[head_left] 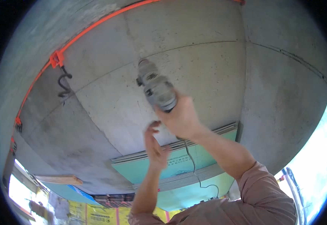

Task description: Drilling holes in a concrete ceiling using a hammer drill for electrical installation.

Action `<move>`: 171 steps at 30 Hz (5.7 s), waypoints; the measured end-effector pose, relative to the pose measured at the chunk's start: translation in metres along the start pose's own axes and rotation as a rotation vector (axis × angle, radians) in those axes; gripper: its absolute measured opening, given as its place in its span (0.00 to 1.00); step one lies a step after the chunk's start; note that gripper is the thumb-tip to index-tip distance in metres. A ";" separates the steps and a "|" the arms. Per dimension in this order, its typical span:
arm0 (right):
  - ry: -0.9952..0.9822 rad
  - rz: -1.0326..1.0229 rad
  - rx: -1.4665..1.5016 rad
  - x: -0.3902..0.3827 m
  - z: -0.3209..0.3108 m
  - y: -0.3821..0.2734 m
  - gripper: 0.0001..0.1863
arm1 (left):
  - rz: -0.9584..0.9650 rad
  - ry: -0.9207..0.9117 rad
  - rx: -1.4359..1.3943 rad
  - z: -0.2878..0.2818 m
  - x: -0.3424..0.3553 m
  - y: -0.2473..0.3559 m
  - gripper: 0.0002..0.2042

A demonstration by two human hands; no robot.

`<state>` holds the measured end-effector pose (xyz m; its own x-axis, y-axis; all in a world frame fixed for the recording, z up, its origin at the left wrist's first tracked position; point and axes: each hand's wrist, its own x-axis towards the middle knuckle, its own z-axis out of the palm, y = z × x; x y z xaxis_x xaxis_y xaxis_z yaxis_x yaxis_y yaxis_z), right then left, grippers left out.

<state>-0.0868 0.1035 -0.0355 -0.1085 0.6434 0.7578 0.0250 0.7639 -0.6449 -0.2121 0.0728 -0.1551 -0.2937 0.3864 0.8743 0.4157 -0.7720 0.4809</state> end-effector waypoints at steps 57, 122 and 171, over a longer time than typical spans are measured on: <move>-0.437 -0.119 0.460 0.047 0.021 -0.003 0.29 | 0.278 -0.035 0.772 0.017 0.055 0.058 0.19; -0.586 -0.166 0.276 0.068 0.028 0.012 0.25 | 0.304 0.061 0.866 0.018 0.036 0.004 0.21; -0.529 -0.053 0.211 0.061 0.023 -0.003 0.24 | 0.059 0.118 0.377 0.035 0.058 0.027 0.12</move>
<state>-0.1167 0.1391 0.0106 -0.5884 0.4499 0.6718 -0.1868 0.7327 -0.6544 -0.1882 0.0922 -0.0889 -0.3476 0.2689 0.8983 0.7152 -0.5435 0.4395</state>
